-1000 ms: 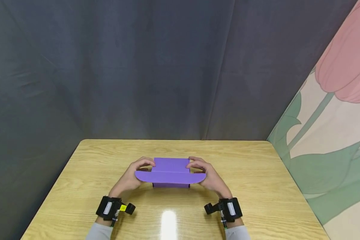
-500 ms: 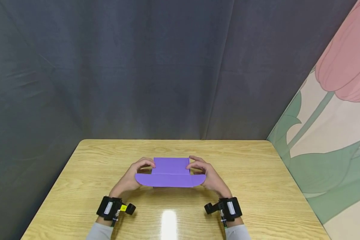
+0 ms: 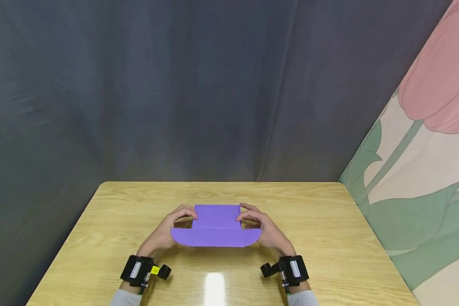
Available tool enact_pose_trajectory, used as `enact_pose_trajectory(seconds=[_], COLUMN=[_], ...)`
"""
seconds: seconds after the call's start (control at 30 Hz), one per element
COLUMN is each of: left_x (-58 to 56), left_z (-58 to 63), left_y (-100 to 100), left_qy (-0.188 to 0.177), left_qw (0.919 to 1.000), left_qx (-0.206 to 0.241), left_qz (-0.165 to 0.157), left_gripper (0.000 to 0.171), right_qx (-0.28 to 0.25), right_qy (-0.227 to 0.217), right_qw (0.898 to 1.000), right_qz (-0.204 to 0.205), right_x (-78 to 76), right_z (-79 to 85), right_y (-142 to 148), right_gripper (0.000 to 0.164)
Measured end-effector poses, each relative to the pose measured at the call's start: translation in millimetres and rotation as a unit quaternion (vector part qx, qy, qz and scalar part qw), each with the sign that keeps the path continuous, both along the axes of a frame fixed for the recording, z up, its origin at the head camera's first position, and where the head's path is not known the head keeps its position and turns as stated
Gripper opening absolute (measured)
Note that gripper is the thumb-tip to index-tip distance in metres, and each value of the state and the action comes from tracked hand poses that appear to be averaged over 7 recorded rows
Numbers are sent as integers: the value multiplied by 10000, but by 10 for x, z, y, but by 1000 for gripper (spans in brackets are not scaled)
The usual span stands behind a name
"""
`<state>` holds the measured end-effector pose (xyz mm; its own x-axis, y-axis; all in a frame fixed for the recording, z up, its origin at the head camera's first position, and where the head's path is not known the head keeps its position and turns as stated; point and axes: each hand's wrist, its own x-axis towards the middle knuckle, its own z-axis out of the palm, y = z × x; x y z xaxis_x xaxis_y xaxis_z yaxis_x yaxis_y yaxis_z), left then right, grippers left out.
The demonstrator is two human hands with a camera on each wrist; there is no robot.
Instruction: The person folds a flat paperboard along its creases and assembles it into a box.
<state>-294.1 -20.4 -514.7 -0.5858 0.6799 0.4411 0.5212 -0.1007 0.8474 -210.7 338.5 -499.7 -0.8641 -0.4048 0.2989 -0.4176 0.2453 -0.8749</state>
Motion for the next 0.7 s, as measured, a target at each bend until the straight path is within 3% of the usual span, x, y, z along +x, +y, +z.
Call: enact_pose_trajectory(seconds=[0.23, 0.47, 0.57, 0.7], left_x=[5, 19, 38, 56], left_z=[-16, 49, 68, 100], left_y=[-1, 4, -4, -29], left_qy=[-82, 138, -178, -851], left_qw=[9999, 9993, 9992, 9956], left_qx=[-14, -21, 13, 24], left_qz=[70, 356, 351, 400], left_gripper=[57, 59, 57, 53], right_qx=[81, 164, 110, -4], right_qy=[143, 96, -48, -292], right_qw=[9998, 9994, 9994, 9986], right_qz=[-55, -299, -339, -443], right_x=[16, 53, 61, 60], right_z=[9, 88, 99, 103], right_y=[28, 22, 8, -18], right_gripper=[45, 59, 65, 57])
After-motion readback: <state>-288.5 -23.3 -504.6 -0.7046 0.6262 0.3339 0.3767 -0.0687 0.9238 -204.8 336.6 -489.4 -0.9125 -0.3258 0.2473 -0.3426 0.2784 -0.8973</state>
